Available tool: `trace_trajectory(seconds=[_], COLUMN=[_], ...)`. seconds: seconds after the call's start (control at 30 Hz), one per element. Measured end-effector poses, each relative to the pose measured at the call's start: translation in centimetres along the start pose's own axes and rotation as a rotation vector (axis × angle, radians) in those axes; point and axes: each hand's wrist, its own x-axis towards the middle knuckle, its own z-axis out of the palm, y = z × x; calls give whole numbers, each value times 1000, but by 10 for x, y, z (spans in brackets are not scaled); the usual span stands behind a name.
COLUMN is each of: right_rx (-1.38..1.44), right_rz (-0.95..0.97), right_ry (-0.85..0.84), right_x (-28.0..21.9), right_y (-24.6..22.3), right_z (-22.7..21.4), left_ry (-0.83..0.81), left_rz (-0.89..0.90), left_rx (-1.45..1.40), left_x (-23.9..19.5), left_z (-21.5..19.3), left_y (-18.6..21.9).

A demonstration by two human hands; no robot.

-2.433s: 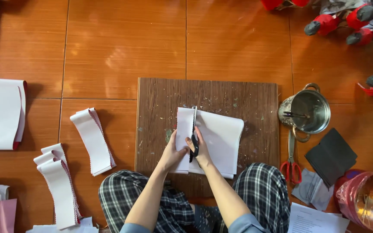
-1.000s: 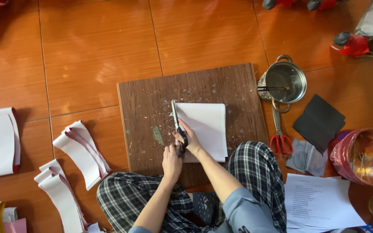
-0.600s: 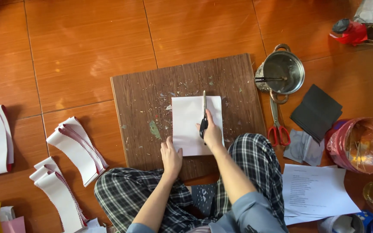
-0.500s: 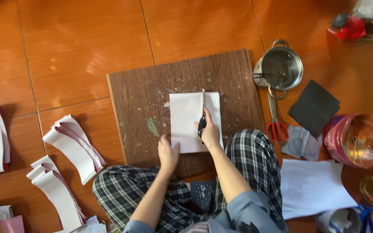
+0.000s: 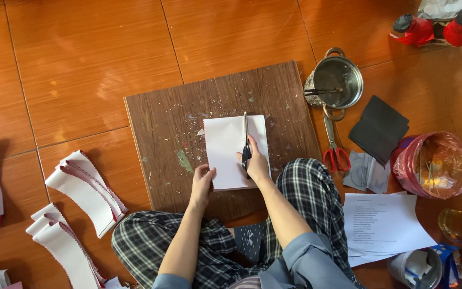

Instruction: Cutting a large sheet of white paper into smaller rectangular strips using scissors on a floor-based workspace.

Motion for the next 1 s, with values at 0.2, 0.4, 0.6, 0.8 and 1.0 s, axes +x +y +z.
trace_trajectory(seconds=[0.2,0.4,0.6,0.8,1.0], right_rx=[-10,66,289,173,393], right_rz=[48,0,99,160,287], right_ry=[-41,-51,-257,-502,-870], right_x=[-5,-2,-37,-108,-154], right_y=[-14,-5,-38,-47,-36], right_z=[-7,-7,-39,-49,-48], left_ry=[-120,33,76,100,15], left_rz=[15,392,236,519,459], left_rx=[-21,582,449,316,135], left_x=[-1,-36,-34,19,19], left_z=[13,26,-2,-39,-37], left_y=[-13,10,72,39,37])
